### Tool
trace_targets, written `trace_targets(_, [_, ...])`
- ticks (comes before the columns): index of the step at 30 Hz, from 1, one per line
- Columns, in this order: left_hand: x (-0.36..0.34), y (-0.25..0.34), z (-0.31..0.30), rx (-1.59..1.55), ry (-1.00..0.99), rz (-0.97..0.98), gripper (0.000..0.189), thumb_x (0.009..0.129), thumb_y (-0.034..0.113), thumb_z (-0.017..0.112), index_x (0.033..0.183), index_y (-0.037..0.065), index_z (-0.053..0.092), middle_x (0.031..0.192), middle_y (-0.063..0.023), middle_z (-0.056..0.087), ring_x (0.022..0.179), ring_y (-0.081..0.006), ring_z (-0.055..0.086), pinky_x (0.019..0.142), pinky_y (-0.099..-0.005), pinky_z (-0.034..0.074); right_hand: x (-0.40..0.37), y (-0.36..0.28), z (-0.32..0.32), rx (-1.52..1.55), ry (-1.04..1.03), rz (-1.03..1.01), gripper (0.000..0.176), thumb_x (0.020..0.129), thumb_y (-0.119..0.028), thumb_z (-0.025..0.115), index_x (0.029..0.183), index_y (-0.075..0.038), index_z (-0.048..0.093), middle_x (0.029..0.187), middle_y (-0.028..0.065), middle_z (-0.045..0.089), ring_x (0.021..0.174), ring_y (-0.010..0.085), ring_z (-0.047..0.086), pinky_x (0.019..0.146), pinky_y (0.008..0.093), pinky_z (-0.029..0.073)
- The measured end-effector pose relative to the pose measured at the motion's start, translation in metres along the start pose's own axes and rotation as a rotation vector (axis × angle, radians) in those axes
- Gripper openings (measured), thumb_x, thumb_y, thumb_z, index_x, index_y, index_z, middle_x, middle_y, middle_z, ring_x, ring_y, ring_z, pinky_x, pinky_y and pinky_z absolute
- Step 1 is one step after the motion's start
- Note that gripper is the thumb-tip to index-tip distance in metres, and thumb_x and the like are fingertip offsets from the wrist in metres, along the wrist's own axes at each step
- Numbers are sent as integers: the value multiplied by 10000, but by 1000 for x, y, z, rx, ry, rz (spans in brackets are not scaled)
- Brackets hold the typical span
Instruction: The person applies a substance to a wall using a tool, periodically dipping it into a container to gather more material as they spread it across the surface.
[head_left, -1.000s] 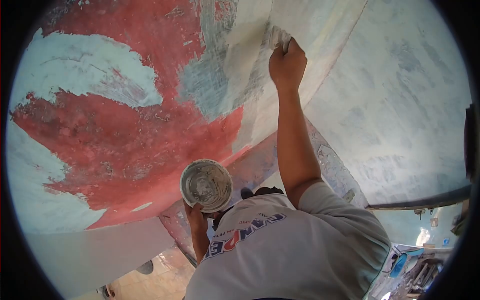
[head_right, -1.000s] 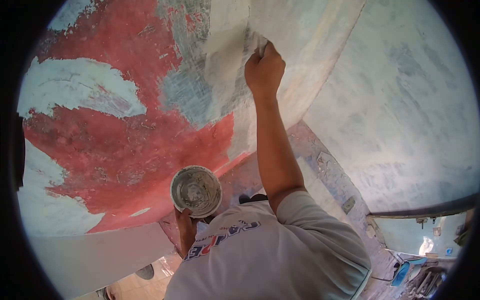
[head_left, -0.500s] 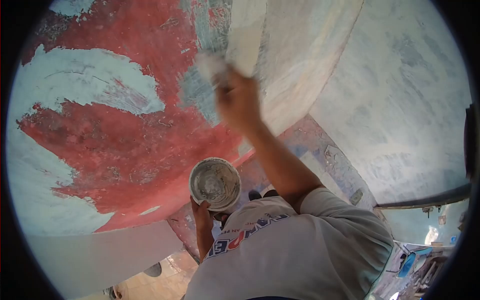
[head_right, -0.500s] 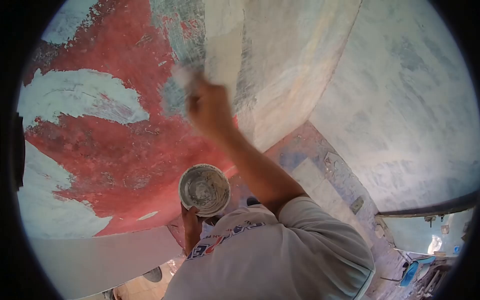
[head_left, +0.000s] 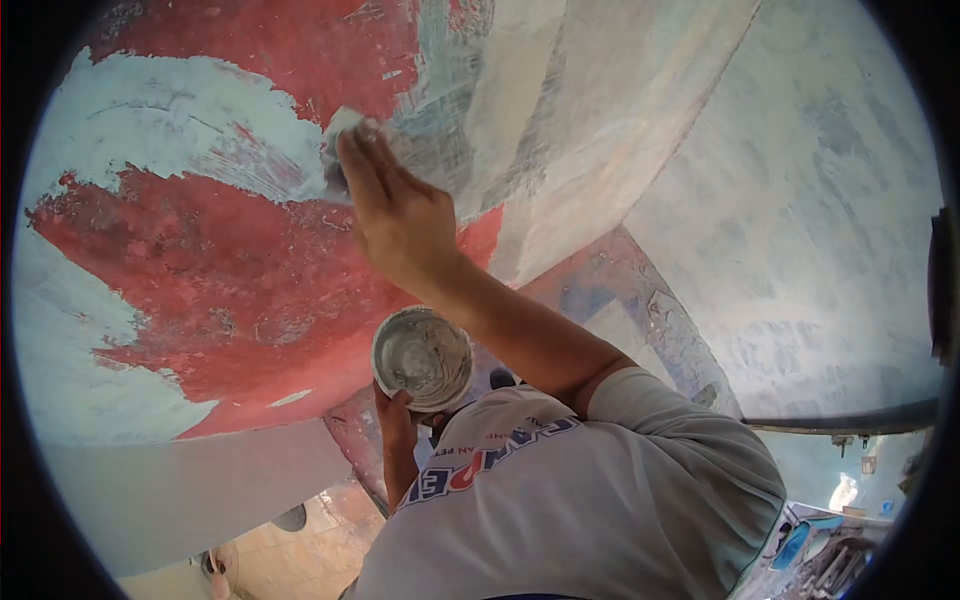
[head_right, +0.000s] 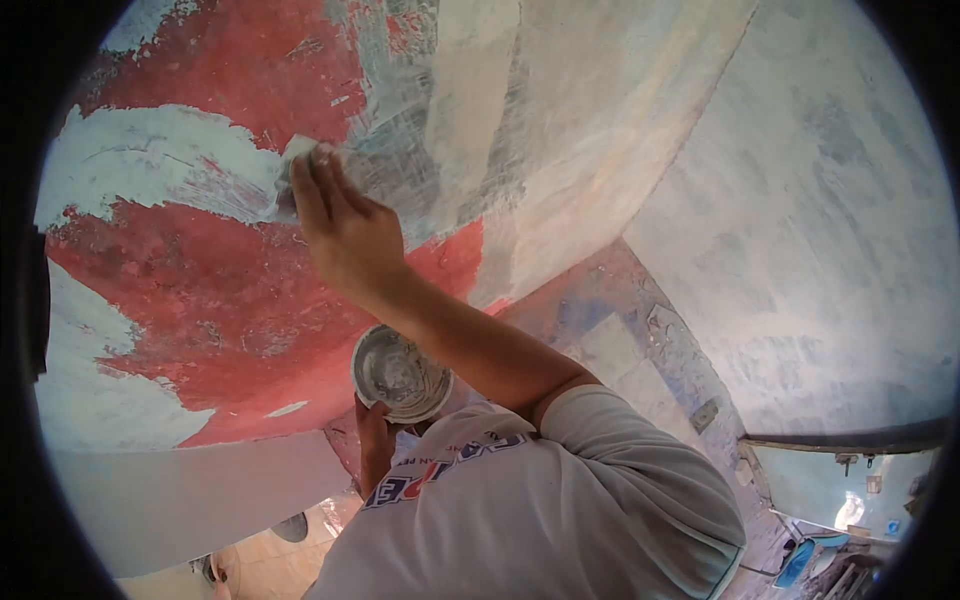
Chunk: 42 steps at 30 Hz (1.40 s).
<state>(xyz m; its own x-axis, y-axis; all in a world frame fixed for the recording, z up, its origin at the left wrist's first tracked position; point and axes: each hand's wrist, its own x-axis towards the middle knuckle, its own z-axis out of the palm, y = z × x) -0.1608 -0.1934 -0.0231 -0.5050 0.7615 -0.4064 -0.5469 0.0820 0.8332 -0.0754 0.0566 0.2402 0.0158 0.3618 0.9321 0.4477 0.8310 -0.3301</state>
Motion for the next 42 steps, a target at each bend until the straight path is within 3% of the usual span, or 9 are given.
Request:
trace_targets(3, [17,-2,1,-11,-35,45,751,732,-81,447,1461,98,405,1294,-117,540,1101,-255,620,764,-346,606,7,8,-38,306,-339,142,581,814,22,592,1384,-90,577,1178,178,706,950,327,732,748,380,613])
trace_targets(12, [-13,28,30,84,-78,-41,768,739,-70,431,1482,114,373,1288,-132,539,1056,-285,651,732,-404,648,47,104,-51,-145,74,326,400,847,-60,603,1241,-69,670,687,216,656,600,378,658,566,453,517])
trace_targets(15, [-17,36,49,102,11,-75,762,741,-74,429,1478,113,377,1298,-136,537,1048,-291,655,728,-394,649,-3,52,-7,-31,-20,22,602,796,-13,602,1395,-60,555,1327,207,637,1005,316,716,796,402,599])
trace_targets(19, [13,-4,18,44,-49,10,763,738,-81,428,1474,113,377,1315,-142,526,1090,-297,637,740,-398,650,-19,25,-31,320,-383,69,629,772,55,581,1386,-79,563,1329,150,652,1111,315,689,893,395,593])
trace_targets(27, [7,10,25,53,18,-115,767,735,-81,440,1481,92,395,1338,-128,524,1197,-271,570,903,-366,561,22,137,-45,-24,111,110,508,829,82,507,1304,-25,650,1179,194,716,982,309,743,783,356,605])
trace_targets(30, [34,-25,-3,-607,-739,350,749,739,-76,446,1469,84,405,1326,-127,531,1177,-269,582,898,-365,560,-35,103,-12,-30,-84,-87,592,789,64,548,1362,-69,614,1379,156,619,1217,303,640,956,414,563])
trace_targets(32, [7,8,17,129,-40,25,729,746,-73,448,1458,77,411,1321,-123,535,1174,-271,582,889,-371,564,-56,83,-25,11,-157,-108,601,787,63,547,1369,-75,609,1380,150,619,1217,300,641,952,408,565])
trace_targets(34, [6,7,17,111,-47,14,735,747,-71,447,1463,89,406,1317,-125,537,1163,-279,591,869,-380,580,-56,79,-54,226,-442,74,571,813,52,544,1363,-86,618,1311,167,658,1134,297,688,902,392,587])
trace_targets(42, [-17,32,41,30,6,-81,748,760,-67,444,1473,149,371,1281,-142,541,1055,-339,657,692,-484,666,44,148,-71,-42,192,388,336,841,-10,583,1161,-8,688,827,227,713,670,395,679,591,420,537])
